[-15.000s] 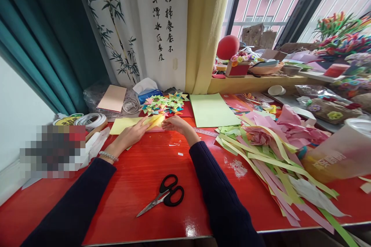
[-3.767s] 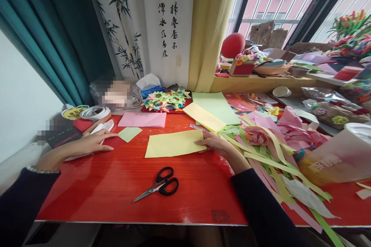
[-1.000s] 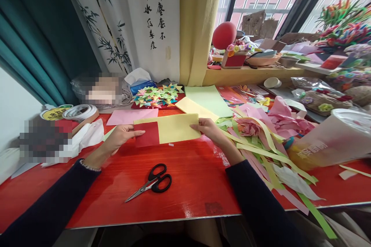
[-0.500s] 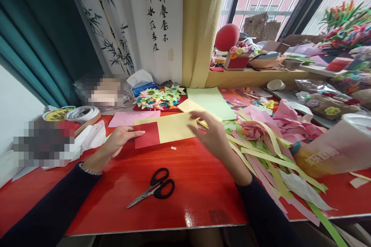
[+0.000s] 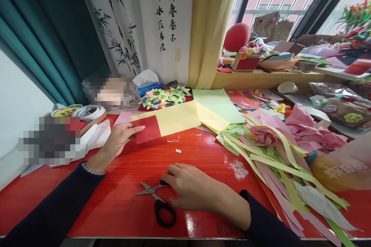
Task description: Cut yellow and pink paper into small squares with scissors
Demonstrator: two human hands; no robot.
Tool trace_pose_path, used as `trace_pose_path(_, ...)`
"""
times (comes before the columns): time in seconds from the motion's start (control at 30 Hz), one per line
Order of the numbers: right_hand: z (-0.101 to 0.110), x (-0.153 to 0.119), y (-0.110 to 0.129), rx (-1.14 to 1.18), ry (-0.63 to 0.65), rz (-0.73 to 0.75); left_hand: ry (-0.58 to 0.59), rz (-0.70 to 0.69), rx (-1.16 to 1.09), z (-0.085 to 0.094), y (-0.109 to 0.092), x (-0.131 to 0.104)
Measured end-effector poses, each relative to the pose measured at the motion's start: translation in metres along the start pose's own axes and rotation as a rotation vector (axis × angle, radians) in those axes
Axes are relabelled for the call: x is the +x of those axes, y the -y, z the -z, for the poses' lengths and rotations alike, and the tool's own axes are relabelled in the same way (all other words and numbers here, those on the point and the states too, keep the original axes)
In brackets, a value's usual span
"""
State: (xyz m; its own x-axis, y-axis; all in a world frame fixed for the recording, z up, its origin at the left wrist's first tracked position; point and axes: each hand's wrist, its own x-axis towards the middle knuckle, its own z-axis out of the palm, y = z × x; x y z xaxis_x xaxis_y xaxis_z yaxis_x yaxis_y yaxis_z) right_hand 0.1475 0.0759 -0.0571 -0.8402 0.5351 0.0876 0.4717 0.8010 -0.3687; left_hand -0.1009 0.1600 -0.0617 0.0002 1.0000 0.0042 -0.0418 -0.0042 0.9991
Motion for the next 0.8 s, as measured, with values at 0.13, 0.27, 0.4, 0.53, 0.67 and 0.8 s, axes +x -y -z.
trace_pose_path(0.13,-0.001,-0.001,0.007,-0.043,0.039,-0.111,-0.009,-0.029,0.004,0.0,0.0,-0.001)
trace_pose_path(0.27,-0.01,0.005,0.011,0.016,-0.036,-0.159,-0.076,-0.051,0.064,0.0,0.001,-0.001)
trace_pose_path(0.4,-0.012,0.016,-0.009,0.468,-0.229,-0.342,-0.082,-0.059,0.068,-0.003,-0.001,-0.003)
trace_pose_path(0.53,-0.007,0.025,-0.035,1.197,-0.487,-0.5,-0.034,-0.051,-0.004,-0.01,-0.004,-0.01)
trace_pose_path(0.67,-0.006,0.029,-0.037,1.455,-0.677,-0.504,0.041,-0.003,-0.012,-0.022,-0.003,-0.018)
trace_pose_path(0.8,-0.008,0.03,-0.031,1.485,-0.782,-0.538,0.078,0.047,-0.038,-0.032,0.0,-0.023)
